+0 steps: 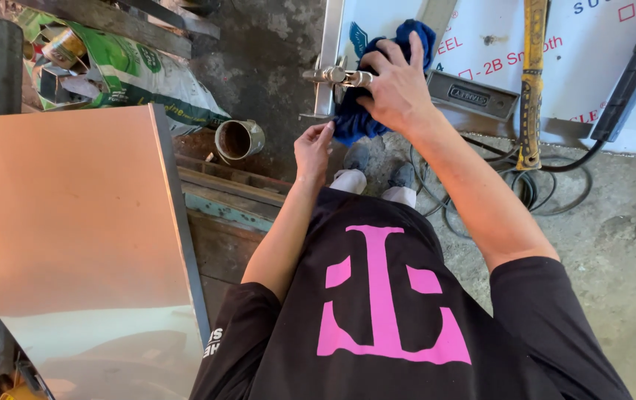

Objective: The person welds a stainless steel frame on a workbench, striking an arc that produces sparks and bright flashes. They adjust the workpiece, hammer the welded joint, wipe it with a blue cloth, reposition the welding electrode holder, and put on a clear face shield before continuing to weld.

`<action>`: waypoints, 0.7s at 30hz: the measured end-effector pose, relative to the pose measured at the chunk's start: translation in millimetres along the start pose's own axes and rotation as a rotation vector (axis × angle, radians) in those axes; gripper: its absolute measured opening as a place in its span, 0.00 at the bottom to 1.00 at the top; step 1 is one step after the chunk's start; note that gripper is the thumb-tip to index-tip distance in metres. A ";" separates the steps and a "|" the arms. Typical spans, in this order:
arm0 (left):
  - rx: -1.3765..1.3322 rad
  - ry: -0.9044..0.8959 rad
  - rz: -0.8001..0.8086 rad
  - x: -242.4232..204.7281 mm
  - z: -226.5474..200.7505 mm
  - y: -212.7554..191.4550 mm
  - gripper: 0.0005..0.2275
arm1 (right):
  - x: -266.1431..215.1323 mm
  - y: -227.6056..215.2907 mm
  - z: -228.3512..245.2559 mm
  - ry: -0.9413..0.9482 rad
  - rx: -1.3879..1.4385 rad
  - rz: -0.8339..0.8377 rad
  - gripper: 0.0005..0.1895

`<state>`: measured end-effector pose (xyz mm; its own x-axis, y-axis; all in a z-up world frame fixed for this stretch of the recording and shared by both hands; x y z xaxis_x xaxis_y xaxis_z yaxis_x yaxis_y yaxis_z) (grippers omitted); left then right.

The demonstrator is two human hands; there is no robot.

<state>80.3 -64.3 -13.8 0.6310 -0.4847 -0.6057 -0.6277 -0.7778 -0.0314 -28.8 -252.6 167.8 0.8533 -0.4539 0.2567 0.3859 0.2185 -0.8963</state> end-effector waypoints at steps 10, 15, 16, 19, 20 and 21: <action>0.191 0.392 0.035 -16.5 -36.5 -9.6 0.11 | -73.9 -106.4 -48.9 0.333 0.083 -0.418 0.19; 0.338 0.354 -0.048 -36.0 -44.5 -36.1 0.11 | -237.4 -151.4 -206.3 1.002 -0.239 -0.650 0.27; 0.385 0.359 -0.085 -41.7 -53.4 -37.9 0.12 | -260.1 -145.1 -229.5 1.027 -0.368 -0.644 0.30; 0.479 0.466 -0.128 -63.6 -96.9 -18.8 0.12 | -307.8 -114.6 -281.5 1.049 -0.428 -0.572 0.33; 0.525 0.557 -0.122 -75.4 -114.2 -4.9 0.12 | -323.5 -98.9 -297.3 1.051 -0.374 -0.498 0.32; 0.536 0.556 -0.128 -78.9 -121.4 -0.5 0.12 | -331.1 -92.1 -298.2 1.056 -0.362 -0.495 0.32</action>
<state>86.1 -74.2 130.5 0.7599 -0.6440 -0.0890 -0.5802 -0.6100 -0.5396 -451.4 -380.1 57.6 -0.1271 -0.9354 0.3300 0.3244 -0.3536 -0.8774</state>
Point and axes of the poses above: each hand's wrist, its own x-axis towards the middle knuckle, its own y-axis out of the palm, z = x × y, the point moved 9 cm from there along x, towards the middle knuckle, and after that the axes turned 2 degrees about -z, right-handed, at the moved point
